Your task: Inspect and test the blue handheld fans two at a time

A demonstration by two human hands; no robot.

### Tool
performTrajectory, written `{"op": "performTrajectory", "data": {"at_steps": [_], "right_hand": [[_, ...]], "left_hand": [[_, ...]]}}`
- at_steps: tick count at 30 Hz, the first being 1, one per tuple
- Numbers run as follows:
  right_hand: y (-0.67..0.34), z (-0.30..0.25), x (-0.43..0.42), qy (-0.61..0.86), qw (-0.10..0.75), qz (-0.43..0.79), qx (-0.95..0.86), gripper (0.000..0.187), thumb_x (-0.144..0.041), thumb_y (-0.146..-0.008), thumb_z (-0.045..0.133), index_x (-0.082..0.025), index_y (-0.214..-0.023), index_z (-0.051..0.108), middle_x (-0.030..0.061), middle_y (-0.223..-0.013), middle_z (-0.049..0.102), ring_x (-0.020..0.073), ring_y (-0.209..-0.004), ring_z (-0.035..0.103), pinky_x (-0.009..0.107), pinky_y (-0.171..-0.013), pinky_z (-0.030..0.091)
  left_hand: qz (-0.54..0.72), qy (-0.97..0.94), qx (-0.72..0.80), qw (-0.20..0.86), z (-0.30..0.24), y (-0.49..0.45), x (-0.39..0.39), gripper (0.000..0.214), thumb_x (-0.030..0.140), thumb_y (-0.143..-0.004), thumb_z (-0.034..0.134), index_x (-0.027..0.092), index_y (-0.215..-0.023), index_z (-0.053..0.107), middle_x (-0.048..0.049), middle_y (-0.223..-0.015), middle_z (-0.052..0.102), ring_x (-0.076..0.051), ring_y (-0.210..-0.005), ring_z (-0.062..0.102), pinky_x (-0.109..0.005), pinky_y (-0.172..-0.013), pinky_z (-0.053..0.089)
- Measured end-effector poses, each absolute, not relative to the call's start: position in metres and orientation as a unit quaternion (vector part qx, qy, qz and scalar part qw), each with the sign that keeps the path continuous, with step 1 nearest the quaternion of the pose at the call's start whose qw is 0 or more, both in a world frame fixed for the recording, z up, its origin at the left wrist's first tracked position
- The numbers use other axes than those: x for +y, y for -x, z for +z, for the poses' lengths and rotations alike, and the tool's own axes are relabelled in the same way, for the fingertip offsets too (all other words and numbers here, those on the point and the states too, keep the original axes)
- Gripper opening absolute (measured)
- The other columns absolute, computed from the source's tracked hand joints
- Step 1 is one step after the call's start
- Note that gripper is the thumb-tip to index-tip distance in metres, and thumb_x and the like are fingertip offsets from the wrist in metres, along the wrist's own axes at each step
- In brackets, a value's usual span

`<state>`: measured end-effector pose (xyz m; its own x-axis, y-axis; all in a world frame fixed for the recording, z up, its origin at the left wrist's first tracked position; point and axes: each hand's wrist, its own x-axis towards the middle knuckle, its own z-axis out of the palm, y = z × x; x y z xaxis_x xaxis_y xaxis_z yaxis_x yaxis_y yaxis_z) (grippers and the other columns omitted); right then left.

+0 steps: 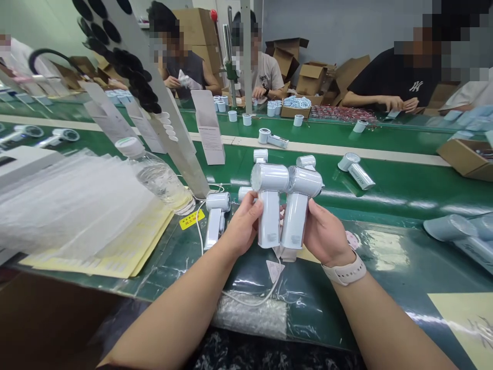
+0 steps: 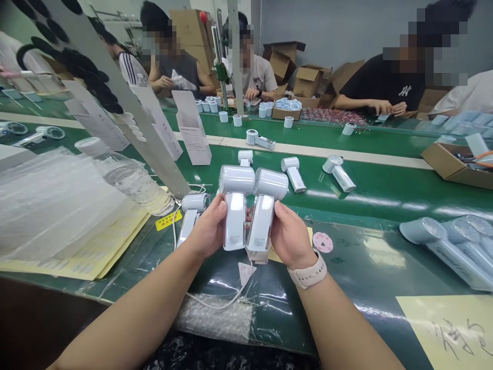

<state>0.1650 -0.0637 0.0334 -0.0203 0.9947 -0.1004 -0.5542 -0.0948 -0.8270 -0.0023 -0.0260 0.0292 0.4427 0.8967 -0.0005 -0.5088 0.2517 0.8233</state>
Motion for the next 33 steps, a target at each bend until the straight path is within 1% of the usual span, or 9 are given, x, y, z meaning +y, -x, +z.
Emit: {"op": "performTrajectory", "data": {"at_steps": [3,7,11,14,20,23,25,28,33], "right_hand": [[-0.165,0.035,-0.065,0.359,0.59,0.657,-0.302,0.031,-0.049,-0.089,0.056,-0.022,-0.089,0.071,0.0073,-0.087,0.071,0.025,-0.08,0.066,0.044,-0.077,0.058],[-0.162,0.039,-0.068,0.361,0.58,0.67,-0.289,0.033,-0.047,-0.088,0.051,-0.021,-0.077,0.067,0.0056,-0.075,0.065,0.0199,-0.067,0.059,0.036,-0.068,0.055],[-0.161,0.042,-0.068,0.354,0.575,0.68,-0.288,0.03,-0.049,-0.085,0.054,-0.022,-0.076,0.06,0.0039,-0.069,0.063,0.0175,-0.059,0.055,0.033,-0.06,0.051],[-0.161,0.043,-0.069,0.347,0.59,0.667,-0.296,0.026,-0.049,-0.085,0.055,-0.023,-0.083,0.057,0.0023,-0.068,0.063,0.0171,-0.057,0.055,0.032,-0.058,0.05],[-0.162,0.046,-0.072,0.331,0.622,0.63,-0.328,0.026,-0.049,-0.084,0.061,-0.025,-0.091,0.057,0.0,-0.065,0.06,0.0185,-0.06,0.057,0.033,-0.056,0.049],[-0.165,0.047,-0.073,0.334,0.628,0.622,-0.327,0.023,-0.046,-0.082,0.065,-0.025,-0.091,0.061,0.0004,-0.064,0.062,0.0184,-0.062,0.058,0.031,-0.055,0.049],[-0.167,0.048,-0.073,0.34,0.634,0.614,-0.327,0.022,-0.043,-0.081,0.068,-0.025,-0.091,0.063,0.0001,-0.066,0.063,0.0173,-0.06,0.058,0.031,-0.055,0.05],[-0.171,0.05,-0.073,0.347,0.651,0.6,-0.309,0.026,-0.042,-0.079,0.071,-0.024,-0.097,0.065,0.0006,-0.071,0.066,0.0186,-0.065,0.064,0.032,-0.058,0.055],[-0.173,0.052,-0.069,0.372,0.675,0.576,-0.271,0.037,-0.037,-0.085,0.064,-0.029,-0.121,0.06,0.0026,-0.089,0.074,0.0243,-0.081,0.073,0.038,-0.067,0.06]], "left_hand": [[0.42,-0.395,0.225,0.786,0.028,0.004,-0.025,0.064,0.051,-0.063,0.088,0.02,-0.109,0.058,-0.0003,-0.081,0.065,-0.017,-0.07,0.065,-0.031,-0.067,0.054],[0.427,-0.397,0.213,0.784,0.026,0.004,-0.024,0.062,0.06,-0.055,0.089,0.018,-0.092,0.061,0.0011,-0.075,0.058,-0.012,-0.063,0.057,-0.025,-0.058,0.047],[0.414,-0.43,0.243,0.765,0.028,-0.001,-0.025,0.07,0.082,-0.058,0.071,0.016,-0.076,0.06,-0.0003,-0.067,0.055,-0.01,-0.056,0.049,-0.023,-0.051,0.04],[0.392,-0.448,0.282,0.752,0.028,-0.002,-0.026,0.07,0.086,-0.068,0.059,0.016,-0.071,0.061,-0.0026,-0.063,0.058,-0.012,-0.053,0.05,-0.025,-0.05,0.04],[0.37,-0.443,0.226,0.785,0.028,0.001,-0.025,0.056,0.071,-0.081,0.061,0.016,-0.089,0.064,-0.0059,-0.071,0.067,-0.019,-0.064,0.065,-0.03,-0.058,0.05],[0.405,-0.422,0.2,0.786,0.028,0.002,-0.023,0.044,0.052,-0.083,0.069,0.018,-0.109,0.058,-0.0068,-0.087,0.073,-0.023,-0.075,0.071,-0.032,-0.063,0.055],[0.41,-0.416,0.2,0.787,0.028,0.003,-0.022,0.047,0.046,-0.082,0.071,0.02,-0.117,0.054,-0.0084,-0.098,0.073,-0.025,-0.082,0.073,-0.034,-0.065,0.056],[0.401,-0.427,0.219,0.78,0.029,0.004,-0.023,0.055,0.045,-0.079,0.074,0.02,-0.122,0.05,-0.0104,-0.105,0.073,-0.028,-0.087,0.074,-0.033,-0.065,0.056],[0.402,-0.443,0.251,0.761,0.032,0.005,-0.025,0.065,0.055,-0.069,0.083,0.022,-0.113,0.048,-0.0085,-0.103,0.073,-0.026,-0.087,0.075,-0.029,-0.063,0.054]]}}
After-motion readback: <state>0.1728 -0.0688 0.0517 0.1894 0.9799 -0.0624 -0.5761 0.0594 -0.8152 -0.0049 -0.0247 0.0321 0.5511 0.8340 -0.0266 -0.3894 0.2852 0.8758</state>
